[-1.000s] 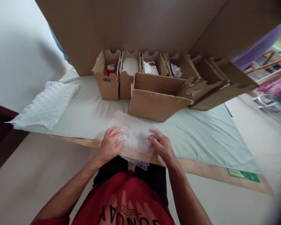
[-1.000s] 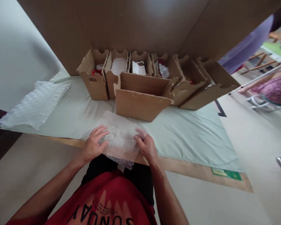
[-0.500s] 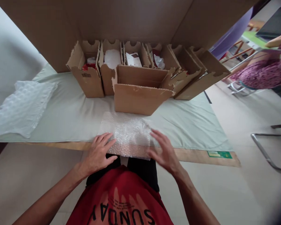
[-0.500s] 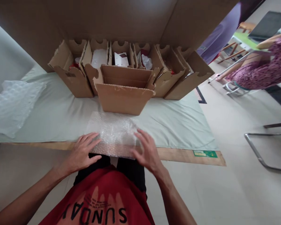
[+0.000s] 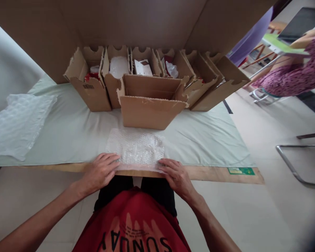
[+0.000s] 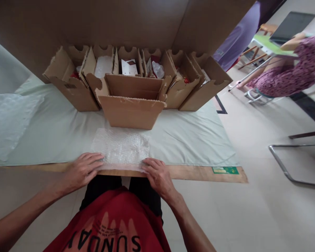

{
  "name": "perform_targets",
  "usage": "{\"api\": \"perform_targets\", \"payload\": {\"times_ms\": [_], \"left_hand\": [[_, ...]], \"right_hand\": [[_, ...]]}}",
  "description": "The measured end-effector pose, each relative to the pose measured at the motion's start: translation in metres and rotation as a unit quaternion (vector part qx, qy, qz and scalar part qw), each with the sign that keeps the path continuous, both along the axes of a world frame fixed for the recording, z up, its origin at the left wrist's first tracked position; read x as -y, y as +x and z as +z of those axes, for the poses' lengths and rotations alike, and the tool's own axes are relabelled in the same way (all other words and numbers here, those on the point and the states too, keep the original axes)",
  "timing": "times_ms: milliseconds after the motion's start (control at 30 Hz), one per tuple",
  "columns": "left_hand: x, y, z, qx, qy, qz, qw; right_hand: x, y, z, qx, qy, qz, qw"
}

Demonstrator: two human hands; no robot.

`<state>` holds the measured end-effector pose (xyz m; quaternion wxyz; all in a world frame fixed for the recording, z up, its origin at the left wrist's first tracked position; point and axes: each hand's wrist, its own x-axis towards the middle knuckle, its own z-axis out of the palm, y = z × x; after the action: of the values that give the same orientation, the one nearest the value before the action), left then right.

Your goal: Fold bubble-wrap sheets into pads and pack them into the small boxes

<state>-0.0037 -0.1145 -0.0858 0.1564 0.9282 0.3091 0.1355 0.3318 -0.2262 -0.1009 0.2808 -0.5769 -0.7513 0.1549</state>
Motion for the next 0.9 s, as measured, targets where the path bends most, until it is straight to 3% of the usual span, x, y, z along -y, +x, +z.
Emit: {"api": "perform_targets", "payload": {"times_ms": [100, 200, 367, 533, 733, 900], "left_hand": [[-0.007, -0.001, 0.012, 0.038, -0.084, -0.001, 0.996], [-0.018, 0.001, 0.031, 0.011, -0.187, 0.012, 0.982], [-0.042, 0.015, 0.05, -0.061, -0.348, 0.036, 0.935], [-0.057, 0.017, 0.043, -0.015, -0.403, 0.071, 0.912], [-0.054, -0.02, 0.028, 0.105, -0.471, 0.123, 0.867], [-0.033, -0.017, 0.016, 0.144, -0.413, 0.223, 0.871]], "right_hand": [[0.001, 0.001, 0.012, -0.116, -0.024, -0.02, 0.993], [0.0, 0.006, 0.02, -0.227, -0.071, -0.03, 0.971], [-0.01, 0.005, 0.012, -0.244, -0.14, -0.063, 0.957], [-0.017, -0.005, 0.004, -0.256, -0.096, -0.128, 0.953], [-0.02, -0.01, 0.003, -0.248, -0.085, -0.163, 0.951], [-0.026, -0.017, -0.003, -0.226, -0.06, -0.207, 0.95]]}}
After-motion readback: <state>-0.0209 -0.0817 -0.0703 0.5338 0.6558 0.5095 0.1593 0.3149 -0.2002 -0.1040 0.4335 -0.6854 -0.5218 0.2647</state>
